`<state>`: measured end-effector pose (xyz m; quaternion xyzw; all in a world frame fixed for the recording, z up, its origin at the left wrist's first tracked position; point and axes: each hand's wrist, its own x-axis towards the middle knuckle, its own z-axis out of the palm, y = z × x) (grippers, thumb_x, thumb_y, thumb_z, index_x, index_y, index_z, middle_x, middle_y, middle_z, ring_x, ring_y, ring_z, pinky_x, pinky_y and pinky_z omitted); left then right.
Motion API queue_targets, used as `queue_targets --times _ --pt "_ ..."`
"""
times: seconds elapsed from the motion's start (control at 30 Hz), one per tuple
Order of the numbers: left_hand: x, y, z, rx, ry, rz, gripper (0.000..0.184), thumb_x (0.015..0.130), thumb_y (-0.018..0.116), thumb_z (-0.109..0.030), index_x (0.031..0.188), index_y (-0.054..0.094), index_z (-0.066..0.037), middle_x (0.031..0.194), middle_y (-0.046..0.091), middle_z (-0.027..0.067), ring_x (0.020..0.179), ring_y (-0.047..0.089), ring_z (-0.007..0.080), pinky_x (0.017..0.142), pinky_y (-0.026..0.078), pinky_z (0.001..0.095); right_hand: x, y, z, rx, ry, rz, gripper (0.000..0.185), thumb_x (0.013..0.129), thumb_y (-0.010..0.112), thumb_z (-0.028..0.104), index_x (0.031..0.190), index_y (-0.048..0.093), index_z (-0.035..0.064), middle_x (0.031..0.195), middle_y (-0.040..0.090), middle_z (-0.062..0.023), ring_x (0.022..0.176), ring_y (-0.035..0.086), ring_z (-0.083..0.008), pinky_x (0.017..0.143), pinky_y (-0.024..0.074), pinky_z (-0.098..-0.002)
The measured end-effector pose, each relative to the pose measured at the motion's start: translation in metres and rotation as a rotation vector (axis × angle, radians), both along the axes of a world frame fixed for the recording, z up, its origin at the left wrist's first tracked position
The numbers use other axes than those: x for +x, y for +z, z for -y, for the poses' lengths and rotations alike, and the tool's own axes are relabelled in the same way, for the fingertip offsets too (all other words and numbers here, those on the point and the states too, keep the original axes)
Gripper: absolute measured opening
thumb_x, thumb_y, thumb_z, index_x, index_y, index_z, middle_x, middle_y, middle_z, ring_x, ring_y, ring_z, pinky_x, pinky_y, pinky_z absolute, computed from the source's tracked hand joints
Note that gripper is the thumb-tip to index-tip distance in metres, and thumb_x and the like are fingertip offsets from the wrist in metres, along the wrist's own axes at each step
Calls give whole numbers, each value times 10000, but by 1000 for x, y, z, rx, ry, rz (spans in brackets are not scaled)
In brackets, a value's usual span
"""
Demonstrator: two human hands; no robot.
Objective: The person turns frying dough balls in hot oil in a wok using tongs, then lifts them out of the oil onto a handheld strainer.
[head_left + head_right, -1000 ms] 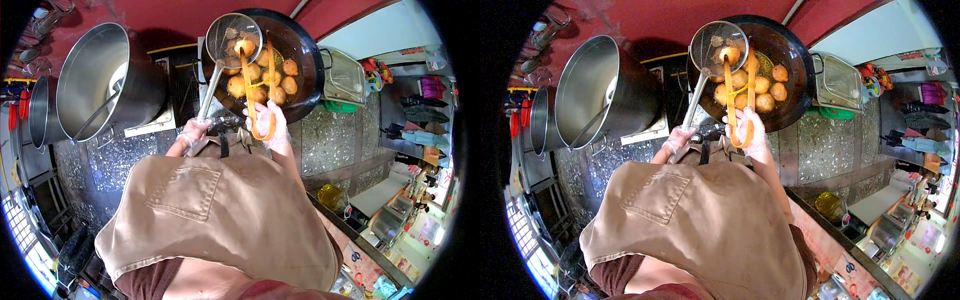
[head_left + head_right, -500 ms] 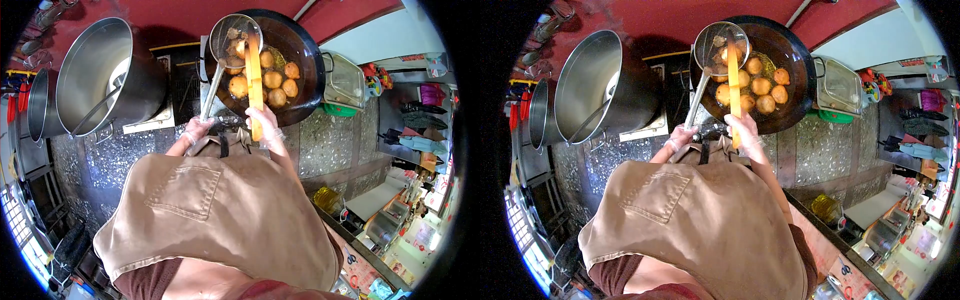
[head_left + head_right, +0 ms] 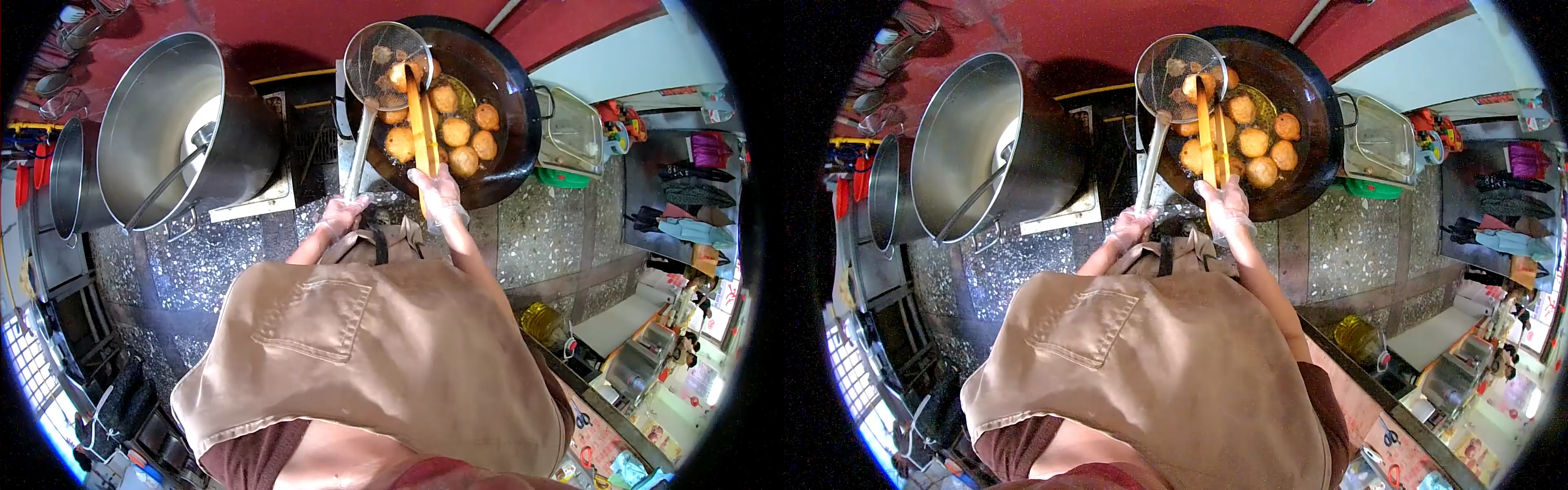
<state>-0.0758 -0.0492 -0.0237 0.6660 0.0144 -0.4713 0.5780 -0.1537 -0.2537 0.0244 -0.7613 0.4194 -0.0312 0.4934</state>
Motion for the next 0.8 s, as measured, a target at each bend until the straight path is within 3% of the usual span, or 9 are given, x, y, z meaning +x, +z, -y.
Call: queue_targets --times 0.17,0.23,0.37,0.47,0.6,0.63,0.7,0.73,0.8 --pt "-2 -8 2 -43 27 -40 277 849 682 -295 692 555 -105 502 475 -34 382 421 79 355 319 253 -3 -27 17 48 63 124 492 751 732 348 1035 490 27 867 622 -82 766 579 -188 712 465 -301" --pt "-1 -7 1 -67 22 -62 254 858 672 -280 720 555 -101 506 482 -25 381 426 85 357 328 250 -5 -44 35 274 -2 283 427 768 738 163 1102 502 43 953 624 -43 838 578 -149 739 478 -292" --pt "5 0 0 -59 19 -117 245 861 666 -281 749 556 -93 506 479 -21 380 421 88 360 333 249 -11 -31 71 506 39 401 456 807 684 6 1220 490 13 1081 597 -47 974 569 -134 839 466 -249" --pt "5 -3 -1 -55 3 -91 257 859 668 -291 755 555 -86 505 474 -18 380 417 90 364 334 252 -16 -65 98 64 119 226 564 801 729 144 1263 448 -14 1065 609 -77 908 581 -139 802 464 -261" --pt "7 -6 1 -10 -42 -50 273 857 669 -298 737 548 -84 505 469 -17 380 413 90 363 323 254 -13 -48 75 110 59 189 662 804 726 163 1329 373 -34 1012 624 -86 868 583 -137 768 465 -264" --pt "7 -8 0 7 -61 -34 275 856 670 -296 732 546 -85 505 468 -16 380 413 90 362 320 254 -11 -44 67 134 60 216 748 777 748 245 1336 349 -52 1013 630 -129 871 611 -204 781 475 -296" --pt "7 -11 0 -11 -62 -36 274 855 670 -295 730 547 -85 505 467 -18 380 413 89 361 318 253 -7 -29 50 -168 76 -49 861 721 768 365 1326 343 -75 1005 628 -183 883 622 -299 806 479 -336" --pt "7 -11 0 -33 -60 -39 273 854 671 -294 728 549 -85 505 466 -20 380 413 88 360 316 252 -3 -19 40 -225 98 -47 986 664 776 444 1331 307 -110 1018 616 -230 938 606 -370 839 474 -375" --pt "7 -12 -1 -44 -63 -40 269 852 673 -297 735 552 -86 509 469 -21 382 415 86 360 315 250 4 -1 24 -360 134 -189 999 672 775 409 1339 264 -130 1072 592 -252 991 589 -374 857 473 -392"
